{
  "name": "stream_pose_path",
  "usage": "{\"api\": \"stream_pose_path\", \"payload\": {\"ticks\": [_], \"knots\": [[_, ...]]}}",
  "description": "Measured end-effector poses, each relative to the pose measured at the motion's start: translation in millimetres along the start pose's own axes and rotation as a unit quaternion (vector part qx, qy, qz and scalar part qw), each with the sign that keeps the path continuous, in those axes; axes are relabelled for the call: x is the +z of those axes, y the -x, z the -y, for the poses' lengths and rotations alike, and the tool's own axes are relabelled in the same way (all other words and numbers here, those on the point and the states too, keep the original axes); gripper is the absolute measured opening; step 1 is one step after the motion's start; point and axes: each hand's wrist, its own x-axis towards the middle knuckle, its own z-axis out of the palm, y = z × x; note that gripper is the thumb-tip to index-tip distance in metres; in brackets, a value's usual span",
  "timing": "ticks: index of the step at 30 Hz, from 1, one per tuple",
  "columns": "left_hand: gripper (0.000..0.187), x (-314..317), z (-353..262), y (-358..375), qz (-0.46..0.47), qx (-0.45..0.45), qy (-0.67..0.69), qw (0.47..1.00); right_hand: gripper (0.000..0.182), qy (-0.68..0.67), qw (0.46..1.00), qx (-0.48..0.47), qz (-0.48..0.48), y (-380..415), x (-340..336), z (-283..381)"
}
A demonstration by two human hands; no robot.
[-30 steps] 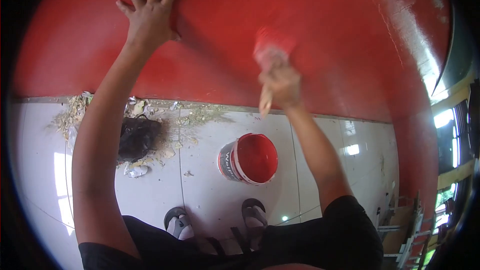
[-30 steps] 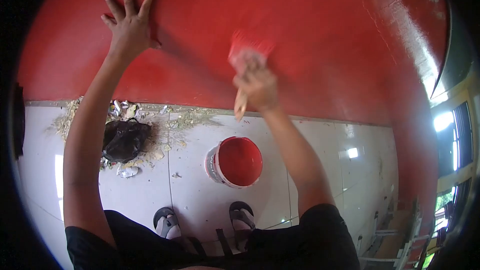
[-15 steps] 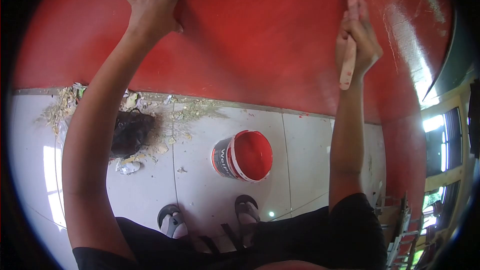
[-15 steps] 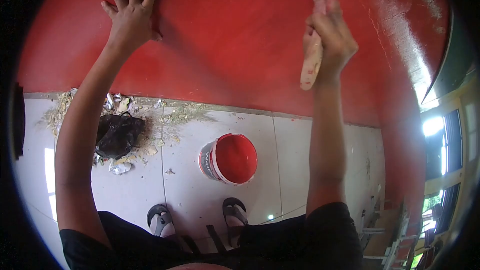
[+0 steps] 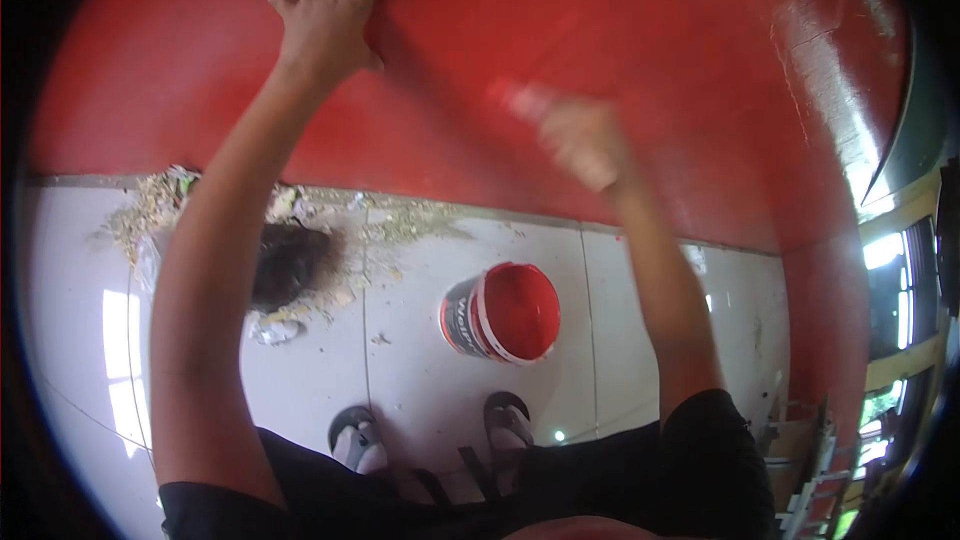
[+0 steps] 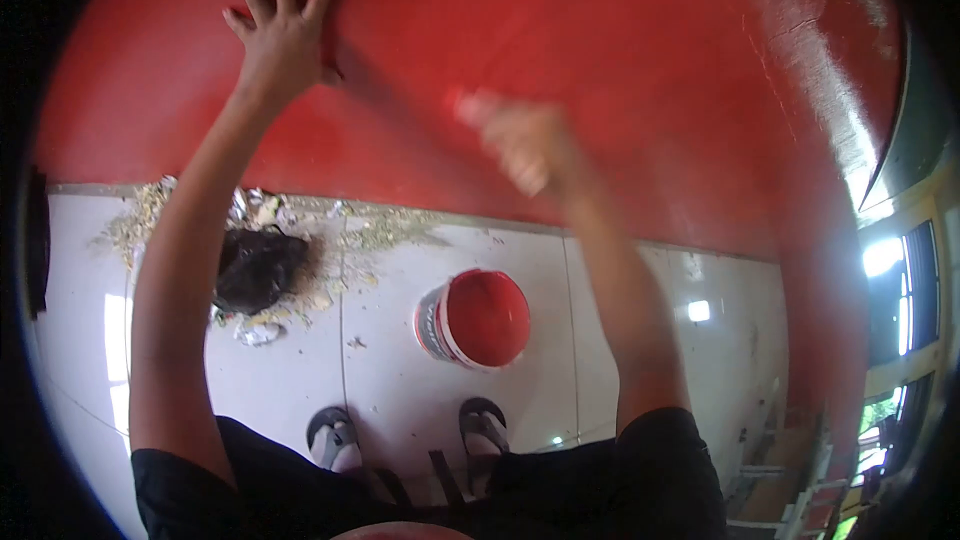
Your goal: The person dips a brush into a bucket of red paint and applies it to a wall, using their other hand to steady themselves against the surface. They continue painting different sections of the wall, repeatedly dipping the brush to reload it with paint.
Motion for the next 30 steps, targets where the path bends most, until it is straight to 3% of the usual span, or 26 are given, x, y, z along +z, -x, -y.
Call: {"api": "stream_pose_path", "payload": {"ticks": [1,2,3,4,5,7,9,11,12,14,15,17,18,19,20,22,23,24,25,26,28,29,30], "knots": [[0.139,-11,-3,0,0.063,-0.013,-0.014,0.998,0.010,0.110,0.941,-0.316,-0.043,-10,-40,-2],[0.139,-10,-4,2,0.077,-0.015,-0.008,0.997,0.020,0.065,0.935,-0.275,-0.213,-12,-46,31],[0.140,-6,-5,2,0.060,-0.020,-0.027,0.998,0.018,0.228,0.888,-0.276,-0.289,-6,-60,59],[0.140,-4,-5,2,0.039,-0.023,-0.048,0.998,0.015,0.383,0.808,-0.272,-0.357,0,-71,72],[0.142,-3,-6,4,0.028,-0.021,-0.047,0.998,0.015,0.384,0.809,-0.270,-0.355,-1,-71,64],[0.142,-4,-7,4,0.038,-0.024,-0.048,0.998,0.010,0.441,0.707,-0.344,-0.434,-8,-67,39],[0.141,-10,-6,2,0.038,-0.027,-0.059,0.997,0.002,0.475,0.762,-0.293,-0.329,3,-22,5],[0.141,-11,-6,1,0.061,-0.021,-0.052,0.997,0.008,0.473,0.806,-0.253,-0.251,12,46,-57],[0.141,1,-2,1,0.052,-0.021,-0.062,0.997,0.009,0.446,0.824,-0.292,-0.192,18,71,-61],[0.144,30,8,0,-0.108,0.024,0.019,0.994,0.008,0.381,0.861,-0.329,-0.077,24,117,-84],[0.143,27,7,0,-0.100,0.021,0.022,0.994,0.008,0.380,0.859,-0.333,-0.082,22,124,-78],[0.142,24,9,-3,-0.089,0.022,0.012,0.996,0.010,0.328,0.927,-0.159,0.087,21,139,-69],[0.142,25,9,0,-0.072,0.019,0.007,0.997,0.012,0.197,0.970,-0.110,0.089,8,125,-60],[0.142,-15,-2,-2,0.086,-0.017,-0.021,0.996,0.017,0.063,0.992,-0.054,0.095,-14,99,-45],[0.142,-20,-1,-2,0.104,-0.024,-0.013,0.994,0.024,0.058,0.958,-0.276,-0.054,-31,77,-21],[0.144,-7,-1,6,0.023,-0.006,-0.020,1.000,0.023,-0.023,0.954,-0.268,-0.136,-45,25,28],[0.144,-6,-2,8,0.036,-0.008,-0.017,0.999,0.021,0.192,0.904,-0.284,-0.256,-41,5,63],[0.144,-5,-2,7,0.029,-0.008,-0.031,0.999,0.019,0.242,0.827,-0.377,-0.341,-45,-13,79],[0.144,-3,-3,6,0.019,-0.008,-0.045,0.999,0.002,0.254,0.804,-0.383,-0.377,-48,-30,81],[0.144,-1,-4,6,0.020,-0.009,-0.044,0.999,0.002,0.255,0.805,-0.383,-0.376,-46,-28,80],[0.144,-4,-3,5,0.021,-0.009,-0.042,0.999,0.005,0.403,0.702,-0.367,-0.458,-39,-20,86],[0.144,-6,-2,4,0.015,-0.008,-0.047,0.999,0.009,0.342,0.772,-0.356,-0.401,-37,-4,60],[0.144,-6,-2,5,0.025,-0.010,-0.042,0.999,0.010,0.263,0.859,-0.268,-0.347,-32,30,28]]}}
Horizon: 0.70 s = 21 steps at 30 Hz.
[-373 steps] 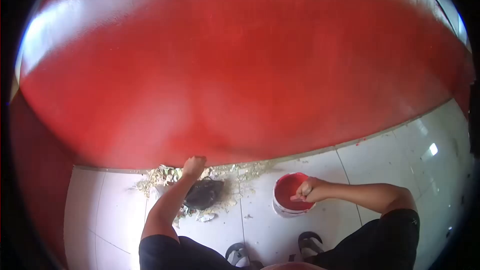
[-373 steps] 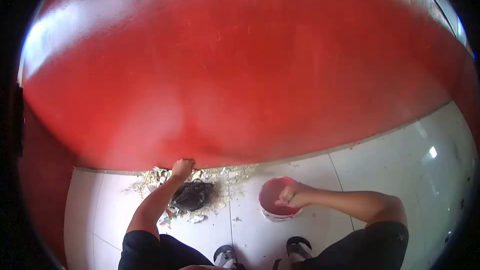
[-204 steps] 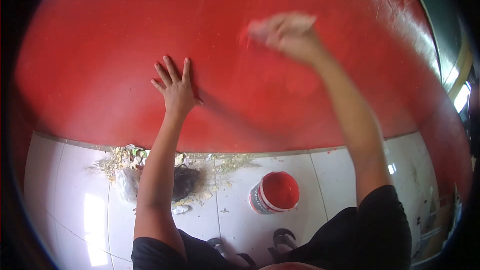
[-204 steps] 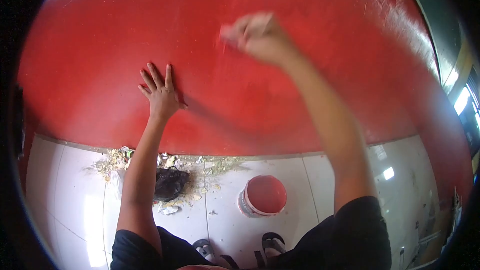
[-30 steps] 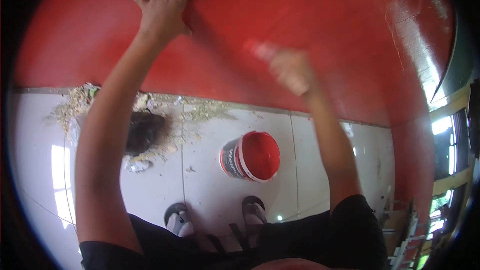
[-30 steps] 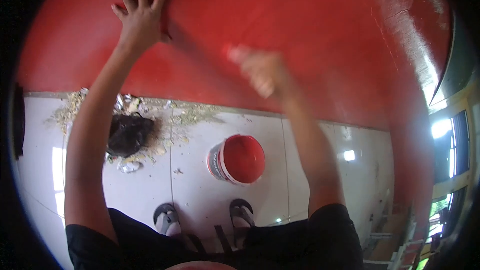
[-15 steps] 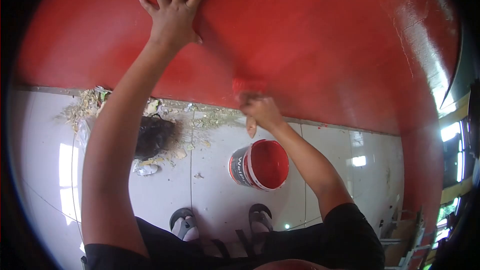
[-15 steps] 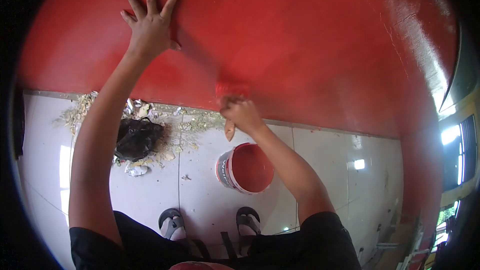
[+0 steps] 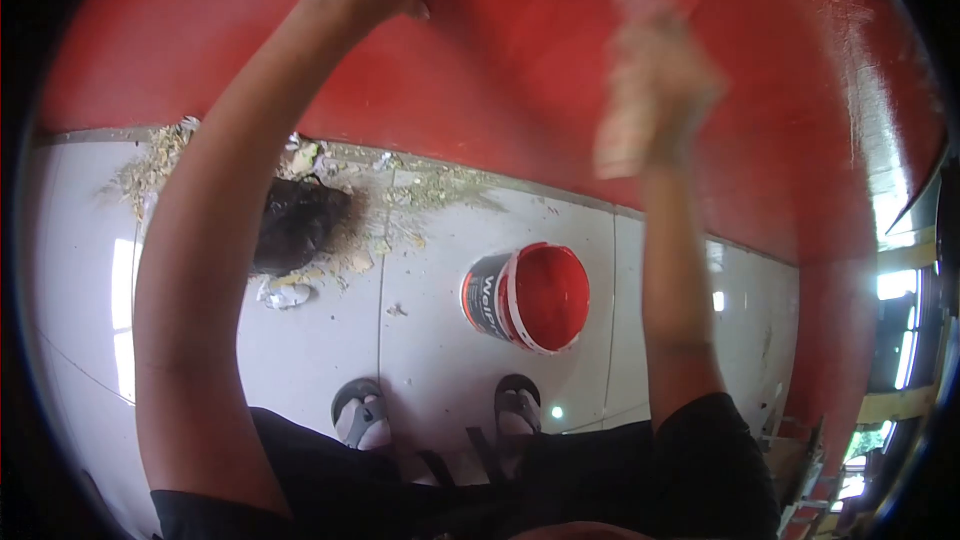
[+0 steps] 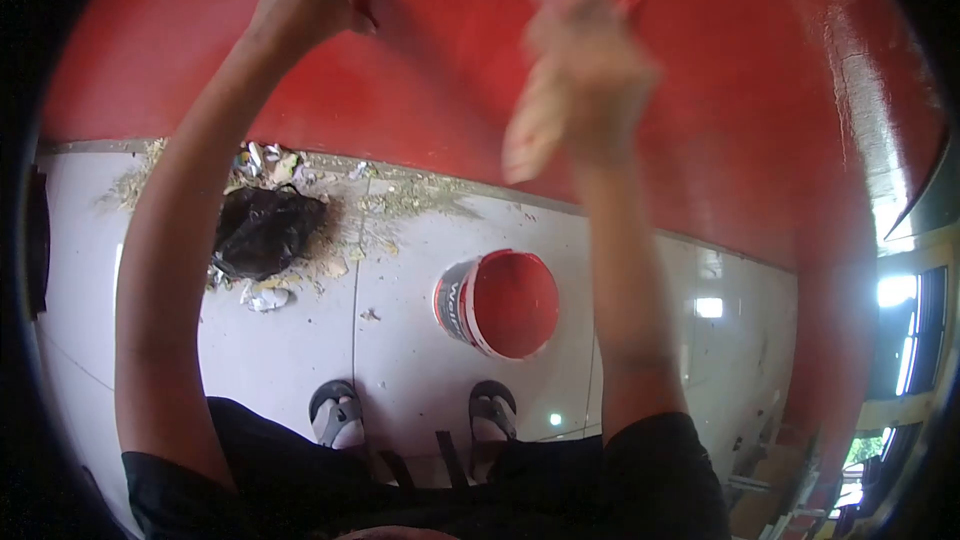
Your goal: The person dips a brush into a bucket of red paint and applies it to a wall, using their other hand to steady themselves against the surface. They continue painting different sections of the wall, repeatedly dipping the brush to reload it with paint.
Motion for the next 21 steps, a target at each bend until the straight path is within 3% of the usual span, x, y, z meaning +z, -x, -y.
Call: {"api": "stream_pose_path", "payload": {"ticks": [1,2,3,4,6,8,10,12,13,14,15,19,21], "knots": [[0.143,-1,0,0,0.010,0.000,0.005,1.000,0.014,0.151,0.980,-0.107,0.076,28,17,2],[0.143,-1,1,-1,0.000,0.003,-0.003,1.000,0.014,0.106,0.979,-0.152,0.086,55,36,13],[0.142,-2,1,-1,0.021,0.003,0.006,1.000,0.010,0.060,0.967,-0.168,0.183,84,45,21],[0.141,-8,2,-3,0.043,0.005,0.015,0.999,0.005,0.017,0.942,-0.104,0.319,116,54,25],[0.133,-13,-2,-5,0.091,-0.016,-0.001,0.996,0.009,-0.062,0.874,0.016,0.482,125,37,38],[0.141,27,7,-5,-0.096,0.025,0.054,0.994,0.005,-0.091,0.894,0.011,0.438,126,15,30],[0.139,25,6,-6,-0.087,0.039,0.042,0.995,0.003,-0.114,0.910,0.019,0.399,127,-18,12],[0.139,26,5,-5,-0.085,0.024,0.024,0.996,0.007,-0.251,0.890,0.086,0.370,120,-53,-14],[0.137,22,2,-1,-0.090,0.027,0.011,0.996,0.007,-0.252,0.892,0.103,0.360,118,-79,-17],[0.137,20,-1,3,-0.091,0.045,0.009,0.995,0.006,-0.233,0.848,0.227,0.419,113,-105,-19],[0.135,17,-5,7,-0.061,0.017,0.006,0.998,0.006,-0.214,0.786,0.343,0.468,114,-124,-26],[0.122,-22,-59,44,0.109,-0.019,0.034,0.993,0.008,-0.208,0.772,0.442,0.406,164,-169,-66],[0.096,-22,-74,59,0.265,0.154,0.137,0.942,0.019,-0.277,0.620,0.623,0.388,178,-186,-77]]}}
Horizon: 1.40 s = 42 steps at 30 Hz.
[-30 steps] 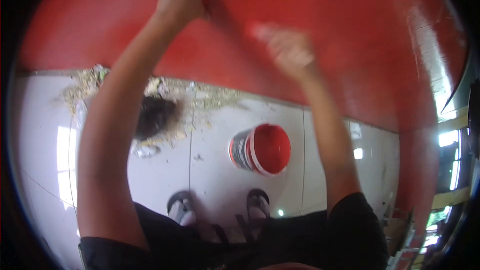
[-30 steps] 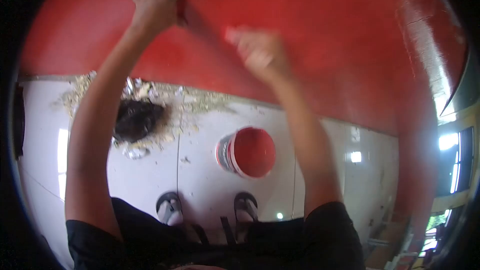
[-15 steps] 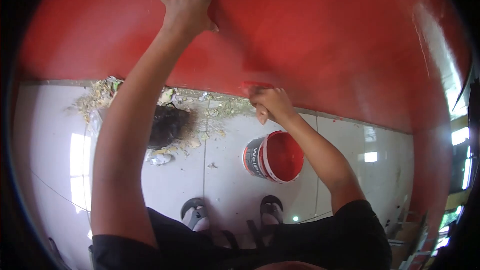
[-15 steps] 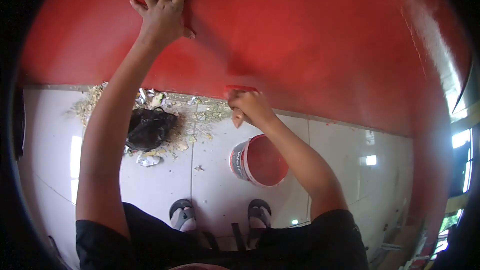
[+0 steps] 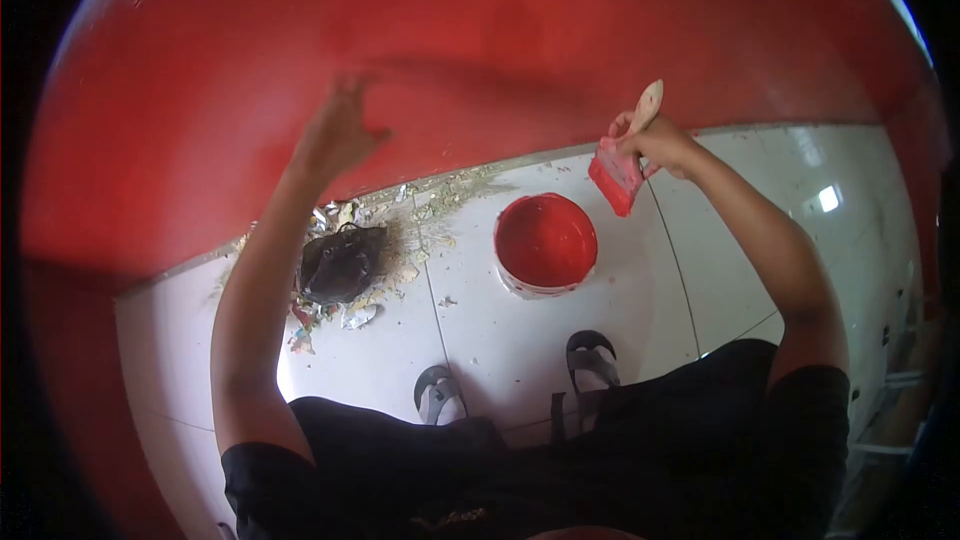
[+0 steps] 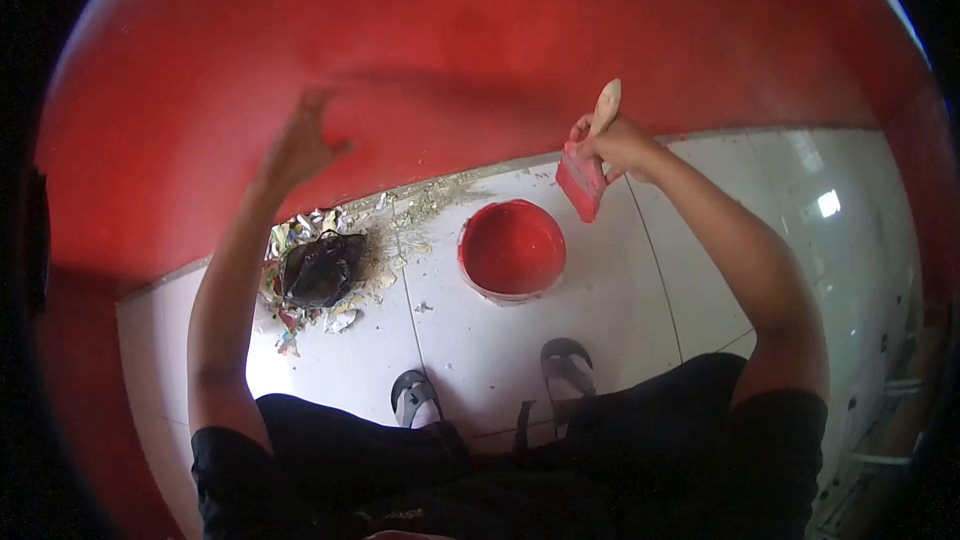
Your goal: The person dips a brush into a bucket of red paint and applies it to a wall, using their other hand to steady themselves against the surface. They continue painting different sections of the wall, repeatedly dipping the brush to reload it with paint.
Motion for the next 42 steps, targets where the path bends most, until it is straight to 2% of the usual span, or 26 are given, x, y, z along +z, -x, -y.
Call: {"api": "stream_pose_path", "payload": {"ticks": [1,2,4,5,7,9,10,12,13,15,16,17,21,23,25,26,28,32,34,37,39,41,42], "knots": [[0.085,11,-15,10,0.053,0.116,0.030,0.991,0.019,-0.014,1.000,0.005,0.001,-4,-7,-13],[0.075,17,-47,29,0.109,0.228,0.063,0.965,0.029,-0.065,0.997,0.015,0.029,-11,-15,-27],[0.071,23,-113,73,0.208,0.249,0.100,0.941,0.052,-0.117,0.991,0.029,0.065,-30,-25,-51],[0.074,56,-123,87,0.203,0.300,0.096,0.927,0.052,-0.121,0.990,0.031,0.067,-39,-29,-58],[0.072,89,-151,120,0.189,0.358,-0.048,0.913,0.058,-0.122,0.986,0.048,0.107,-55,-38,-67],[0.061,118,-161,139,0.170,0.393,-0.076,0.901,0.059,-0.117,0.985,0.037,0.120,-63,-42,-68],[0.061,130,-161,146,0.176,0.391,-0.073,0.901,0.063,-0.046,0.991,0.045,0.117,-66,-46,-65],[0.049,139,-163,158,0.191,0.396,-0.102,0.892,0.071,0.101,0.985,0.065,0.126,-70,-52,-56],[0.049,141,-162,163,0.202,0.393,-0.097,0.892,0.071,0.098,0.983,0.072,0.137,-71,-52,-53],[0.042,135,-164,165,0.168,0.377,-0.091,0.906,0.071,0.217,0.965,0.050,0.137,-72,-53,-45],[0.043,136,-163,166,0.124,0.389,-0.079,0.909,0.063,0.232,0.964,0.035,0.127,-75,-51,-44],[0.043,130,-166,165,0.130,0.385,-0.077,0.911,0.063,0.232,0.963,0.036,0.134,-71,-49,-41],[0.041,110,-173,153,0.139,0.382,-0.095,0.909,0.054,0.223,0.966,-0.072,0.111,-58,-53,-28],[0.035,106,-178,147,0.184,0.363,-0.102,0.908,0.051,0.208,0.964,-0.111,0.123,-54,-48,-17],[0.028,98,-182,144,0.190,0.352,-0.114,0.909,0.043,0.051,0.981,-0.090,0.163,-35,-37,2],[0.022,95,-182,145,0.197,0.350,-0.130,0.907,0.043,0.060,0.978,-0.087,0.178,-32,-31,8],[0.017,93,-177,150,0.203,0.334,-0.122,0.912,0.046,0.047,0.955,-0.105,0.274,-31,-17,16],[0.012,91,-166,172,0.155,0.346,-0.097,0.920,0.047,0.078,0.935,-0.080,0.337,-5,41,9],[0.012,87,-163,185,0.106,0.373,-0.084,0.918,0.046,0.098,0.930,-0.084,0.343,2,69,-3],[0.012,94,-150,204,0.130,0.395,-0.114,0.902,0.049,0.093,0.927,-0.100,0.349,9,106,-21],[0.012,94,-142,208,0.146,0.391,-0.087,0.905,0.049,0.142,0.926,-0.138,0.320,15,120,-14],[0.012,97,-135,214,0.158,0.389,-0.064,0.905,0.046,0.163,0.922,-0.135,0.324,23,128,-3],[0.012,100,-133,217,0.169,0.388,-0.059,0.904,0.041,0.176,0.920,-0.162,0.310,26,131,2]]}}
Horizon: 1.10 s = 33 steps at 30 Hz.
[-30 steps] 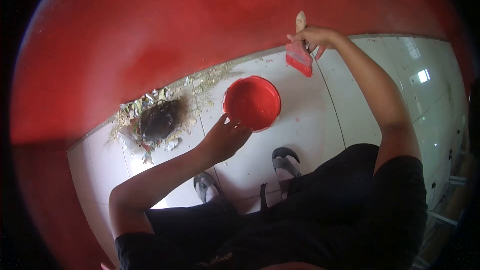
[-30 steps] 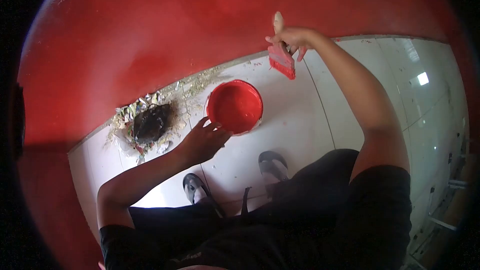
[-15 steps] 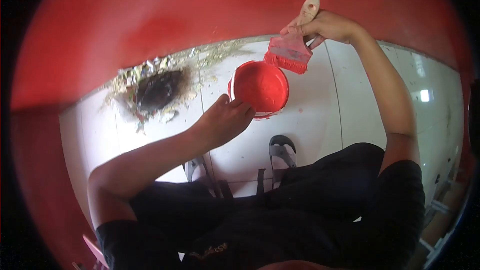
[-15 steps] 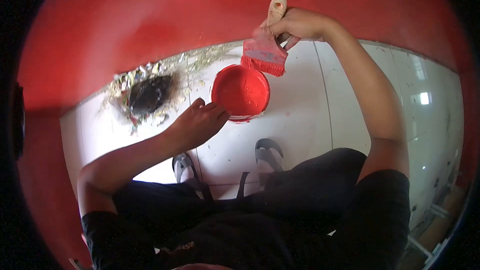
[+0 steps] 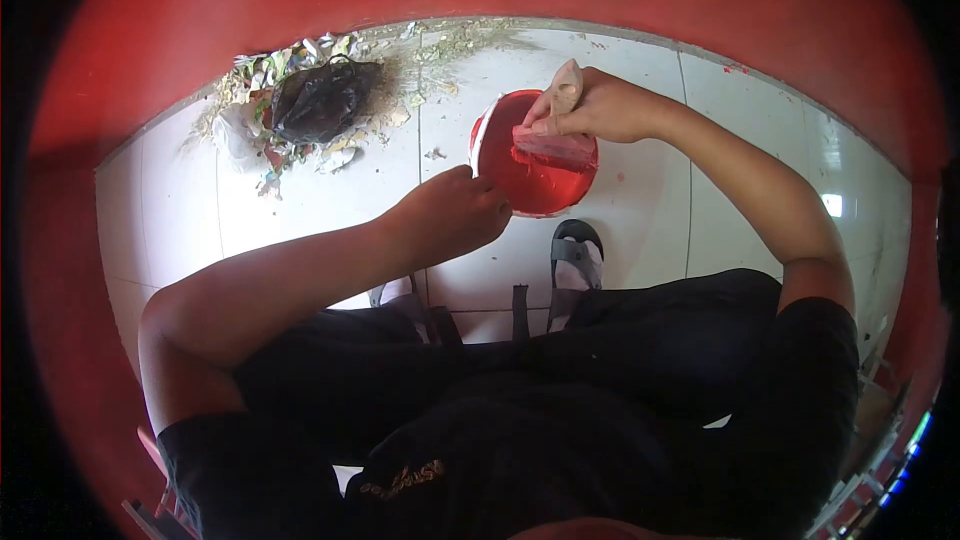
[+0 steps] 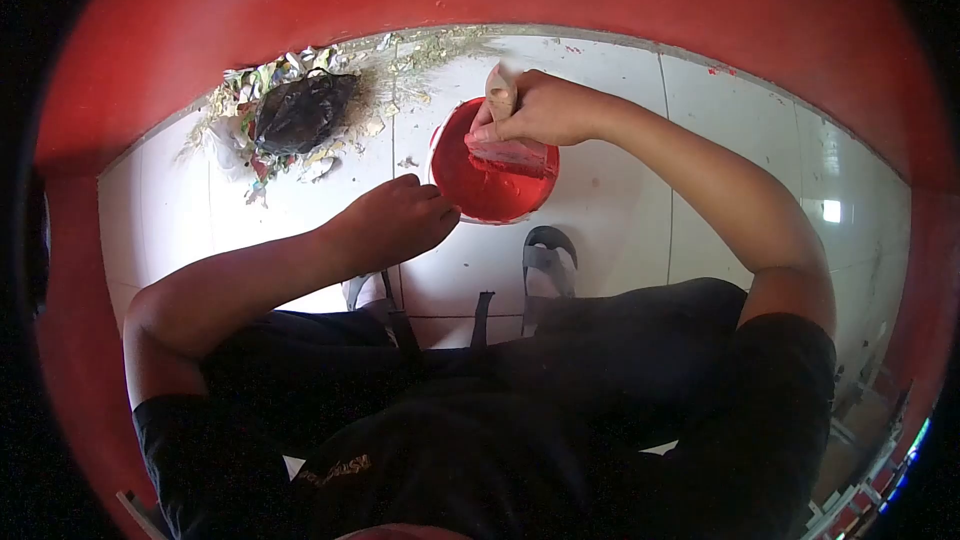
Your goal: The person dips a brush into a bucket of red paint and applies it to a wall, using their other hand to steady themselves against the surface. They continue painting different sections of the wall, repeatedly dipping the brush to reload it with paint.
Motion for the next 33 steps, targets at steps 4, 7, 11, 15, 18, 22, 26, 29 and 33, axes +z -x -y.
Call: {"api": "stream_pose_path", "payload": {"ticks": [4,7,11,15,18,22,26,29,33], "knots": [[0.012,6,2,8,0.012,0.000,0.012,1.000,0.034,0.009,0.999,-0.029,-0.022,-13,1,3],[0.013,9,2,17,-0.008,0.012,0.038,0.999,0.035,-0.105,0.994,-0.006,0.005,-15,18,-2],[0.008,-12,-1,23,-0.044,0.053,0.036,0.997,0.032,-0.086,0.993,-0.077,-0.014,-15,50,-27],[0.006,-17,0,26,-0.035,0.082,0.066,0.994,0.032,-0.177,0.983,-0.051,0.001,-3,67,-10],[0.004,-10,9,21,0.044,0.113,0.077,0.990,0.028,-0.193,0.979,-0.052,-0.025,5,80,-13],[0.005,-4,17,17,0.118,0.142,0.131,0.974,0.019,-0.198,0.976,-0.017,-0.088,28,86,-19],[0.005,4,33,14,0.154,0.109,0.180,0.965,0.015,-0.263,0.955,0.029,-0.132,40,84,-35],[0.003,9,41,20,0.133,0.083,0.187,0.970,0.017,-0.312,0.940,0.068,-0.121,36,83,-53],[0.022,1,55,17,0.200,0.078,0.135,0.967,0.024,-0.371,0.903,0.137,-0.169,41,84,-54]]}}
